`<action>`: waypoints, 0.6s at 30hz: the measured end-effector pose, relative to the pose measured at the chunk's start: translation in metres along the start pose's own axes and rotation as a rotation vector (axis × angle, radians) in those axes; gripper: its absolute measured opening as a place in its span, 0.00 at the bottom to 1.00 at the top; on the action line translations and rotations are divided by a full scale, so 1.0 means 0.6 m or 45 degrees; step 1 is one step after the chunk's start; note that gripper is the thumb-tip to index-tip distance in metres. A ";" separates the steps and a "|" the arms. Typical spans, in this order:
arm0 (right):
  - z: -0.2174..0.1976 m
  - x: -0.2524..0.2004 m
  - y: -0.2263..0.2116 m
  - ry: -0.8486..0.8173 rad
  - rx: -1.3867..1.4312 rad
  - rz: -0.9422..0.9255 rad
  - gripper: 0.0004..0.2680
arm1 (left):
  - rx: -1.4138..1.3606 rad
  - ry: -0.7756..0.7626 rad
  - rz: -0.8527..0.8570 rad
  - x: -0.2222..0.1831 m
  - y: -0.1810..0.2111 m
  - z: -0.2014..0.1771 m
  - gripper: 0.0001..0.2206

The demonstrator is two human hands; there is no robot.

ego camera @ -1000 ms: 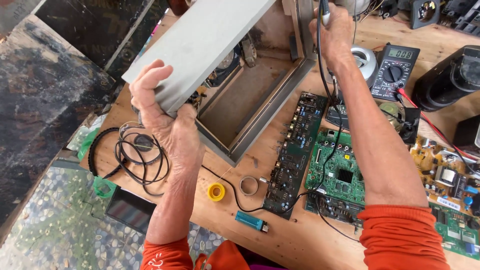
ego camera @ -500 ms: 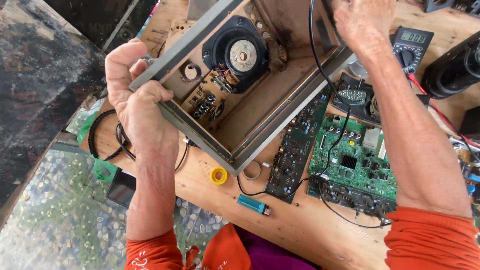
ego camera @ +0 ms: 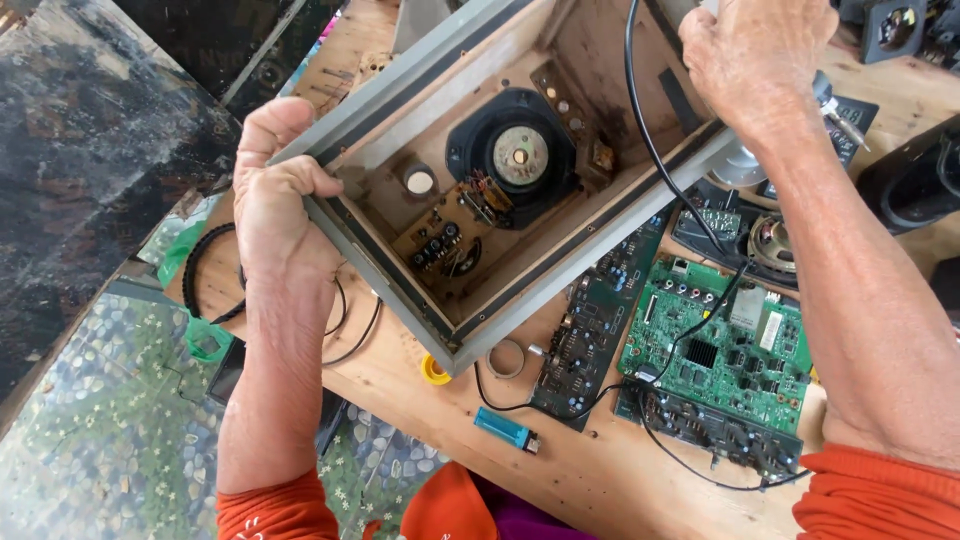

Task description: The person is disassembling a speaker unit and soldering components on various circuit boards.

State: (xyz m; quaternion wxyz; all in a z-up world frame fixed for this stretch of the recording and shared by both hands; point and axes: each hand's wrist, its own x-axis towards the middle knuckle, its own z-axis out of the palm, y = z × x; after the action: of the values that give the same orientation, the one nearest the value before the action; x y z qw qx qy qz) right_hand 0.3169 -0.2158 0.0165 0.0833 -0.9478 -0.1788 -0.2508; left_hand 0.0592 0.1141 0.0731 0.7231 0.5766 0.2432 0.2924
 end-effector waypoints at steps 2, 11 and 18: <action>-0.008 0.010 -0.014 -0.034 -0.034 0.010 0.05 | -0.017 0.012 -0.040 0.004 -0.004 -0.001 0.27; -0.013 0.045 -0.067 0.026 -0.023 -0.099 0.04 | -0.087 0.090 -0.207 0.058 -0.030 -0.021 0.25; -0.016 0.057 -0.086 0.084 0.005 -0.144 0.12 | 0.084 0.180 -0.156 0.053 -0.028 -0.016 0.22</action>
State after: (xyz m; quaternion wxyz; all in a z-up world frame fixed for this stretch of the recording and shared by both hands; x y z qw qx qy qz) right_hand 0.3210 -0.1607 0.0458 0.0768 -0.9271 -0.2298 -0.2859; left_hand 0.0776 0.1402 0.0539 0.7014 0.5620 0.3380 0.2794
